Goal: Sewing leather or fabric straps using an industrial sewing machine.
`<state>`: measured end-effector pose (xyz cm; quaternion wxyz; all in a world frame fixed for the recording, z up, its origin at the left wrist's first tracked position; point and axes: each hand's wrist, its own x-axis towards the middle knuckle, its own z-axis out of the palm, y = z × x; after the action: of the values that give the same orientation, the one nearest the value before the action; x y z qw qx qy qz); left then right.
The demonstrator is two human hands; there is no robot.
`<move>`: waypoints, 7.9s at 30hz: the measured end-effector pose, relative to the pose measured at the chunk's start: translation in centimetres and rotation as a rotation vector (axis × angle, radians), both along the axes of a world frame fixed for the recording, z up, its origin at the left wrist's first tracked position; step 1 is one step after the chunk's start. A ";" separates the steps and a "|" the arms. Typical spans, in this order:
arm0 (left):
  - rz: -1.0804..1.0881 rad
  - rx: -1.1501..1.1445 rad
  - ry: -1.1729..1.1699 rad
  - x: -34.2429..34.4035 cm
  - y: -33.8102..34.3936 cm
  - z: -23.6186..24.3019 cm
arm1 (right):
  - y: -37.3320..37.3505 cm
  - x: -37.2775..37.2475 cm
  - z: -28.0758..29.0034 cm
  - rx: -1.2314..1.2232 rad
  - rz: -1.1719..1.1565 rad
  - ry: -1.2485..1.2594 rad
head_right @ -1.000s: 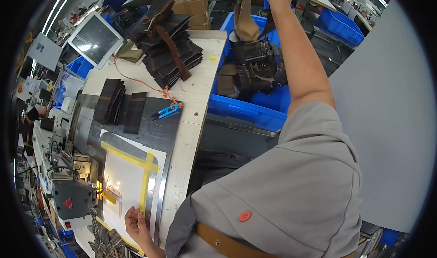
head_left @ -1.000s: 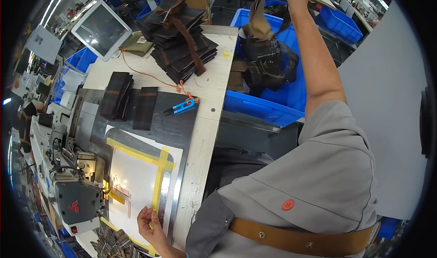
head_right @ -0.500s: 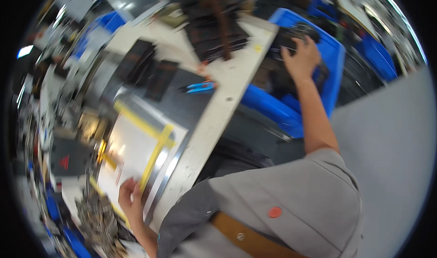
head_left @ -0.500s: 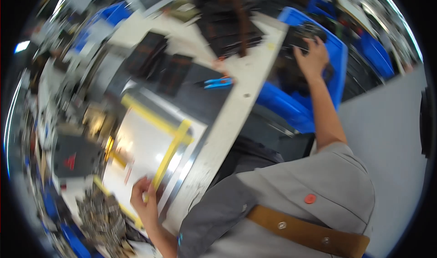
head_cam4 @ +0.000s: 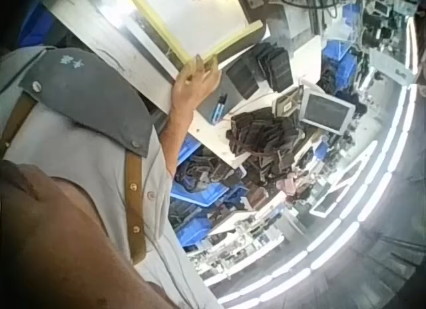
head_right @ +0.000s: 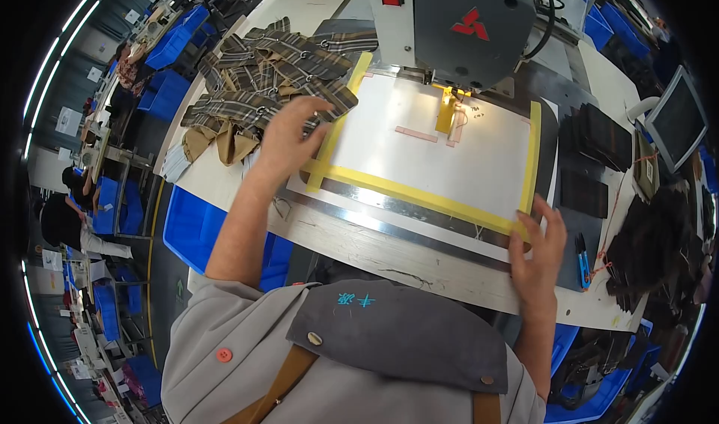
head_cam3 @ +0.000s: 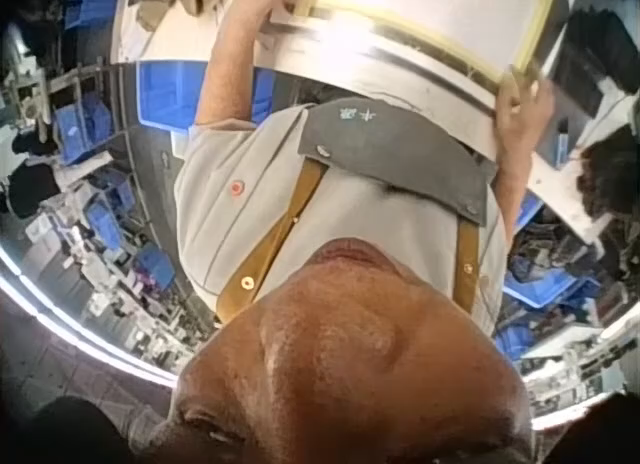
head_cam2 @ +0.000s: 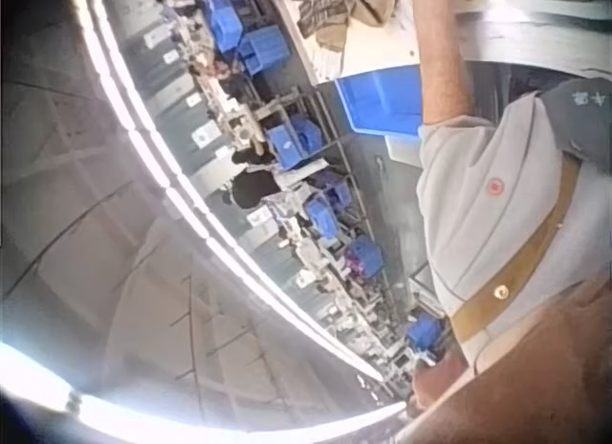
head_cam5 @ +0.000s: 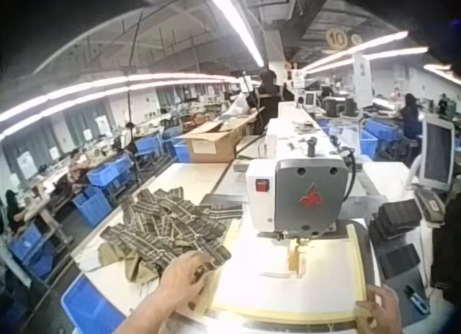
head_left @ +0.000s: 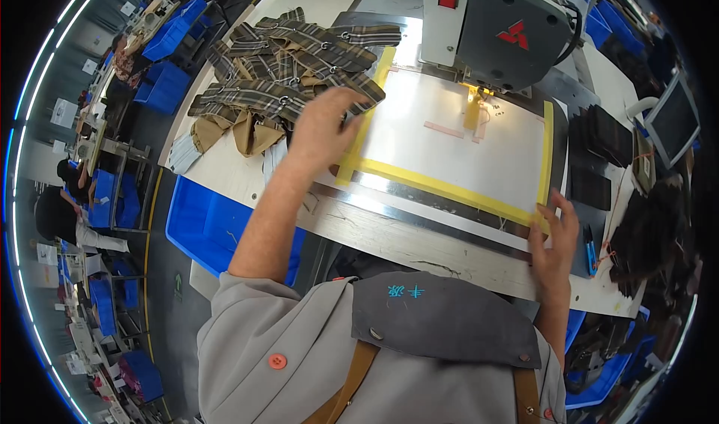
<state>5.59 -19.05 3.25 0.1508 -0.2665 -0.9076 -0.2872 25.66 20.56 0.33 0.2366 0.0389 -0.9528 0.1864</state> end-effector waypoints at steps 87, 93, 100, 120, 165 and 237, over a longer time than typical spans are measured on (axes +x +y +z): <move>-0.455 -0.210 0.111 -8.6 13.5 -5.0 | -0.8 -17.5 -3.3 0.072 0.418 0.040; -0.497 -0.173 -0.142 -8.6 14.4 -5.3 | -0.9 -17.8 -3.6 0.101 0.442 0.122; -0.455 -0.243 -0.060 -8.5 14.6 -6.0 | -0.8 -17.7 -3.3 0.072 0.455 0.101; -0.421 0.025 -0.201 -6.8 12.6 -4.9 | -0.8 -17.5 -3.1 0.116 0.444 0.098; -0.400 0.104 -0.217 -6.5 12.7 -5.0 | -0.6 -17.3 -3.3 0.114 0.466 0.127; -0.365 0.075 0.056 -4.7 14.0 -6.1 | 0.9 -21.9 -1.8 -0.242 0.250 -0.270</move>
<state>0.87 -5.08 -2.87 0.1313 -0.4287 -0.8283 -0.3361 3.80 21.48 -1.43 0.0849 0.1027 -0.9343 0.3308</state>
